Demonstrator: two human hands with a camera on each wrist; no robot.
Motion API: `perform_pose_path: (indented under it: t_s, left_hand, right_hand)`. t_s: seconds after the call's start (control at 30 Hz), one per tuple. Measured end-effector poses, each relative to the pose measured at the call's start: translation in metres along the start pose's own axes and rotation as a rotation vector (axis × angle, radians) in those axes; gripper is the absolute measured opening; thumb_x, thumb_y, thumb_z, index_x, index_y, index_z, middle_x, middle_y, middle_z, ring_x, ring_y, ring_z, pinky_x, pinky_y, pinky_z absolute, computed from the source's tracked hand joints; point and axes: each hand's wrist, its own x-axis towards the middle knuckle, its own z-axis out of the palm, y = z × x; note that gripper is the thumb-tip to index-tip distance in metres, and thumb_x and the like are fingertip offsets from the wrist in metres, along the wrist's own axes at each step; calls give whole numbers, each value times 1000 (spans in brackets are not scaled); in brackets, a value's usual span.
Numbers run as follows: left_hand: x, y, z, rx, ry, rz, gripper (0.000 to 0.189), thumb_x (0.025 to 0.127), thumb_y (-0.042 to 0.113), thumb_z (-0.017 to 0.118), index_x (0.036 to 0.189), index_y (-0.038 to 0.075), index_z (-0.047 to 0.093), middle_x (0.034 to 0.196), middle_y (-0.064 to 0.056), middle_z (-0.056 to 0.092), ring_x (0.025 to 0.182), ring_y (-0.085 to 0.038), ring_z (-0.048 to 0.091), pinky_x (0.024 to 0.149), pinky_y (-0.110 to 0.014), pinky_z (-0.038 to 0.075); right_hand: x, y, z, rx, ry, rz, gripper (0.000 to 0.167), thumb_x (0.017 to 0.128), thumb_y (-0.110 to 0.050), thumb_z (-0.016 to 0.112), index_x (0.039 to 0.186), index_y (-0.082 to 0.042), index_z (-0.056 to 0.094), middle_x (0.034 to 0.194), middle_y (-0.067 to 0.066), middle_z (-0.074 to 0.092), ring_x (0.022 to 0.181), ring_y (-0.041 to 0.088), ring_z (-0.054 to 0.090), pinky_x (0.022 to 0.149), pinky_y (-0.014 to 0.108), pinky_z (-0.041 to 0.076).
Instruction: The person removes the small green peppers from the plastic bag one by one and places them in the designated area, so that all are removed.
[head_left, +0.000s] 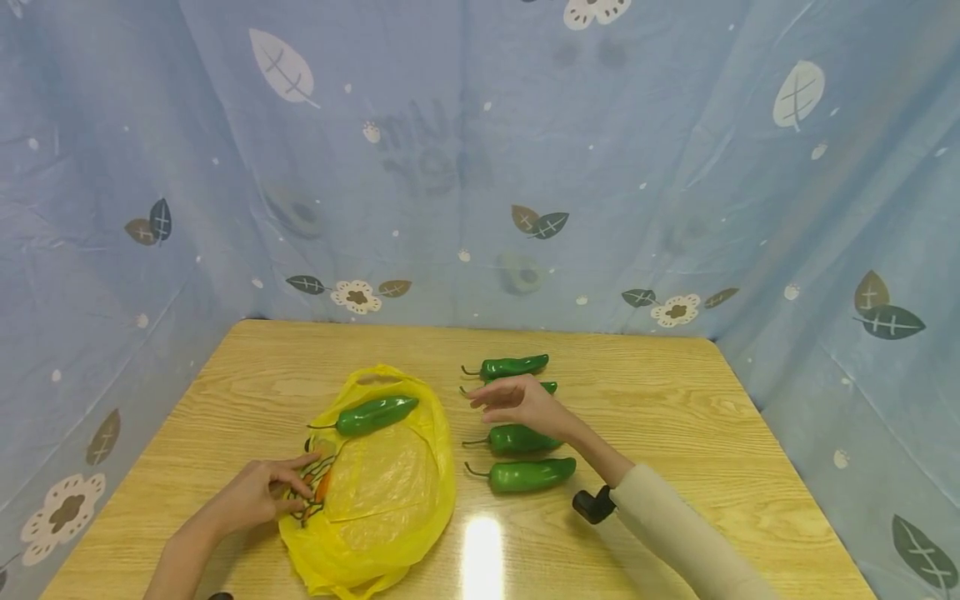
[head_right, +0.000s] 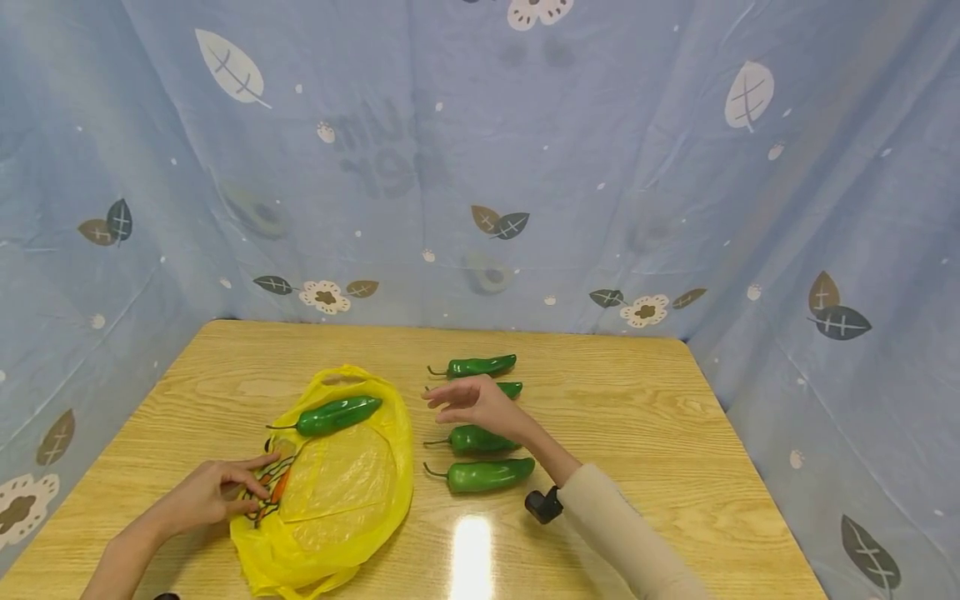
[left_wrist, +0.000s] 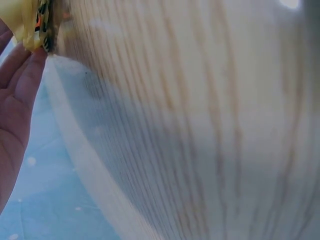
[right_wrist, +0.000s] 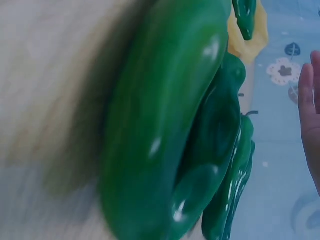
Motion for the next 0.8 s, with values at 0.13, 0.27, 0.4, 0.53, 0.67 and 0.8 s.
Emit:
perform_pose_path:
  t_s: [0.13, 0.27, 0.4, 0.53, 0.67, 0.8]
  left_hand:
    - [-1, 0, 1, 12, -2, -6, 10, 82, 21, 75, 91, 18, 75, 133, -34, 46, 110, -44, 56, 84, -41, 54]
    - [-3, -1, 3, 26, -3, -20, 10, 82, 23, 75, 91, 19, 75, 134, -33, 46, 112, -52, 50, 86, -27, 53]
    - [-4, 0, 4, 53, 10, -20, 11, 81, 24, 76, 91, 21, 75, 133, -32, 48, 113, -56, 46, 85, -12, 46]
    - [-4, 0, 3, 75, 22, -9, 11, 80, 26, 76, 90, 22, 75, 132, -31, 50, 112, -52, 49, 85, -11, 46]
    - [-2, -1, 2, 51, 21, 17, 12, 81, 25, 75, 91, 19, 75, 133, -31, 48, 111, -33, 60, 83, -12, 47]
    - [-1, -2, 1, 25, 21, 47, 13, 81, 23, 75, 93, 17, 76, 138, -19, 47, 107, -12, 61, 81, -14, 49]
  right_hand:
    - [20, 6, 2, 63, -66, 9, 42, 88, 0, 67, 125, 13, 55, 131, 30, 52, 117, 49, 50, 92, 41, 51]
    - [41, 10, 5, 63, -141, 30, 40, 88, 3, 65, 126, 13, 55, 130, 33, 50, 116, 43, 54, 93, 41, 51]
    - [62, 10, 8, 27, -184, 56, 39, 88, 5, 64, 126, 11, 56, 127, 33, 53, 115, 34, 59, 90, 40, 53]
    - [82, 10, 15, 21, -212, 77, 38, 88, 5, 64, 125, 11, 57, 126, 32, 54, 116, 35, 58, 90, 38, 53]
    - [101, 14, 25, 16, -208, 94, 38, 86, 5, 66, 123, 10, 59, 126, 30, 56, 117, 39, 55, 91, 34, 52]
    - [117, 19, 35, -16, -198, 119, 41, 84, 6, 69, 123, 10, 59, 128, 26, 57, 119, 36, 55, 93, 32, 50]
